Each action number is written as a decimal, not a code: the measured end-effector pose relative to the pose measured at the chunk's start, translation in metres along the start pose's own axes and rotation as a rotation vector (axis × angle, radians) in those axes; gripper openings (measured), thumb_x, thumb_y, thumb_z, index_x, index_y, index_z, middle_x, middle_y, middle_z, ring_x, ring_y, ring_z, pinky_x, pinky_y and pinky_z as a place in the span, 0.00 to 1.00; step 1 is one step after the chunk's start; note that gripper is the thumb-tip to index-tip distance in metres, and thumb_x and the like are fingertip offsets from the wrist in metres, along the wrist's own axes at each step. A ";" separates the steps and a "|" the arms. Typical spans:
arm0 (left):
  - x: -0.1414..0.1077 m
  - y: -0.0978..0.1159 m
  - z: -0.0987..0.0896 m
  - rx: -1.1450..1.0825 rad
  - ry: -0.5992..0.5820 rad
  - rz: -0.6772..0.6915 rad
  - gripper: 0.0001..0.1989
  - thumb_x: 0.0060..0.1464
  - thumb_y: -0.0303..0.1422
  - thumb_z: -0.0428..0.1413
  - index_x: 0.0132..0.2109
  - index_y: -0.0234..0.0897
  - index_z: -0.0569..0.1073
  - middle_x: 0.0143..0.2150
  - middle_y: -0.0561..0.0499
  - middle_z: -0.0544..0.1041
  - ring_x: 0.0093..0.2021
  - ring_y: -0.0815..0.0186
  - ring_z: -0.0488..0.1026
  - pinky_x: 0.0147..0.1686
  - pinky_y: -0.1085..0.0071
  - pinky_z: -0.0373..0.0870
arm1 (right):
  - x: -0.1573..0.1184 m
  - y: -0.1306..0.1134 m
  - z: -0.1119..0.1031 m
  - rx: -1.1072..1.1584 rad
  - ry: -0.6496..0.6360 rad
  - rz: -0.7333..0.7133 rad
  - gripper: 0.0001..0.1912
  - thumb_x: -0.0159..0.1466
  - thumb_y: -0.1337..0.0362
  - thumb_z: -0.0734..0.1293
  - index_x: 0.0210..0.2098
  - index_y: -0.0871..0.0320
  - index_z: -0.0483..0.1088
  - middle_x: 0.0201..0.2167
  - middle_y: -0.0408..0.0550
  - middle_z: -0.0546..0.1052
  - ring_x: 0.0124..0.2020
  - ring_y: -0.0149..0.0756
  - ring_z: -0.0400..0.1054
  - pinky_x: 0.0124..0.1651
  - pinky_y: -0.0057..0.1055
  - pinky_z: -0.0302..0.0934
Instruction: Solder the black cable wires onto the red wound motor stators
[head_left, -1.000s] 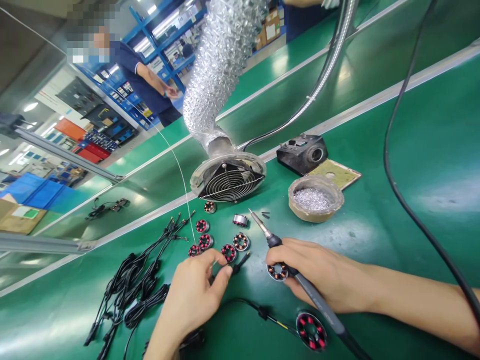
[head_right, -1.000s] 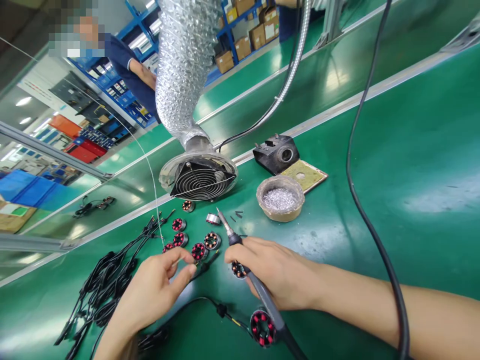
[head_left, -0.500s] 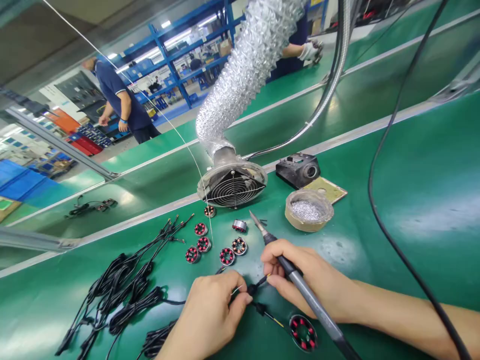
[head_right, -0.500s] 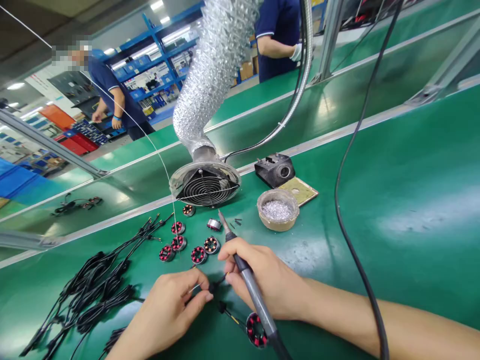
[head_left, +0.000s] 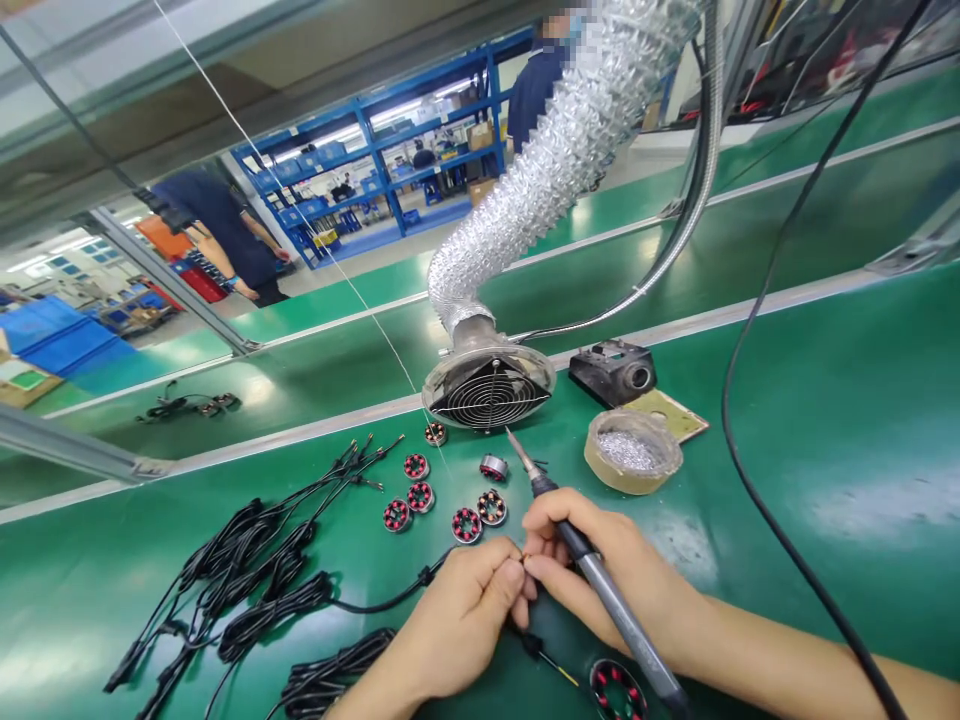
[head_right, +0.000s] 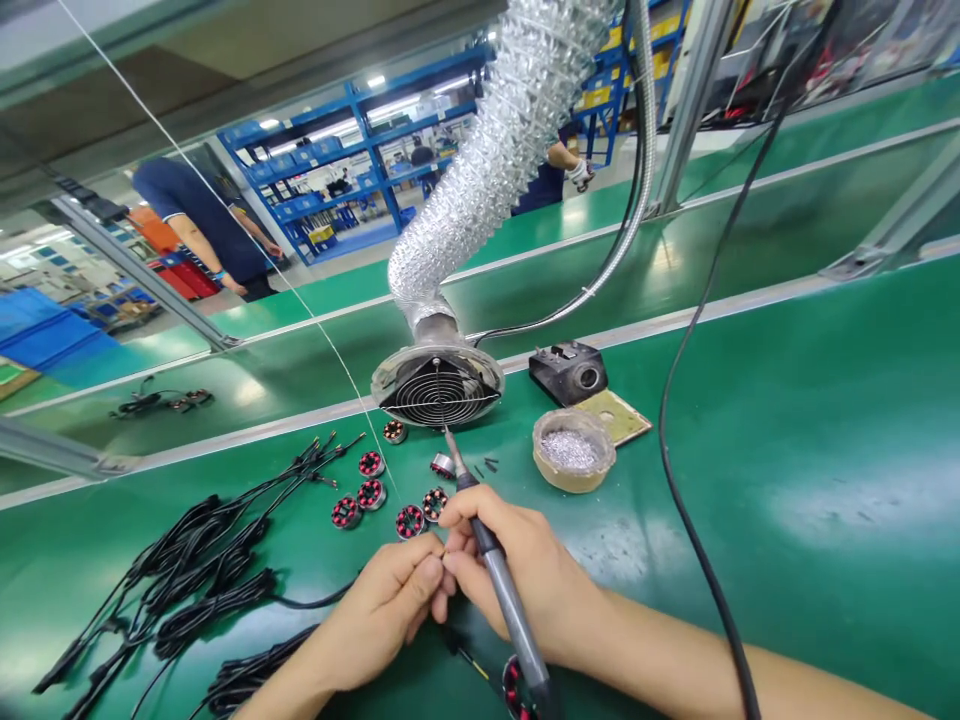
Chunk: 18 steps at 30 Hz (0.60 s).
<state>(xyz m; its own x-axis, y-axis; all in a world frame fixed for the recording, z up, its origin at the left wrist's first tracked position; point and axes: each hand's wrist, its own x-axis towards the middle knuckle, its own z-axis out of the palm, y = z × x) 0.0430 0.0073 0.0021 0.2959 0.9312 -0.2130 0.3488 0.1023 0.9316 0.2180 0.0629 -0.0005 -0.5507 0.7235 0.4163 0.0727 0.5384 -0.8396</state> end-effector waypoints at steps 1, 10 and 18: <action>0.000 -0.001 0.001 0.024 0.041 0.028 0.26 0.65 0.52 0.41 0.28 0.37 0.64 0.24 0.55 0.66 0.24 0.70 0.61 0.28 0.73 0.58 | -0.001 0.001 0.002 0.015 0.001 0.032 0.08 0.61 0.71 0.63 0.39 0.54 0.62 0.28 0.40 0.74 0.25 0.28 0.69 0.28 0.23 0.65; -0.001 -0.013 0.003 -0.035 0.180 0.008 0.17 0.65 0.47 0.45 0.36 0.38 0.64 0.27 0.57 0.64 0.28 0.68 0.59 0.30 0.72 0.56 | -0.010 -0.001 0.014 0.060 0.039 0.126 0.11 0.60 0.72 0.61 0.41 0.53 0.59 0.27 0.38 0.73 0.25 0.27 0.70 0.29 0.22 0.67; 0.003 -0.018 0.004 -0.109 0.150 -0.034 0.20 0.64 0.51 0.44 0.36 0.39 0.62 0.32 0.55 0.61 0.33 0.66 0.57 0.35 0.70 0.56 | -0.008 0.003 0.024 0.049 0.140 0.111 0.11 0.62 0.71 0.61 0.42 0.52 0.60 0.27 0.37 0.73 0.25 0.26 0.71 0.30 0.21 0.68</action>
<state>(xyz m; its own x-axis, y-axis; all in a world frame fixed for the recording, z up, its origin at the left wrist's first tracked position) 0.0412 0.0065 -0.0160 0.1474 0.9674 -0.2060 0.2556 0.1640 0.9528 0.2033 0.0483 -0.0148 -0.4201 0.8324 0.3615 0.0843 0.4324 -0.8977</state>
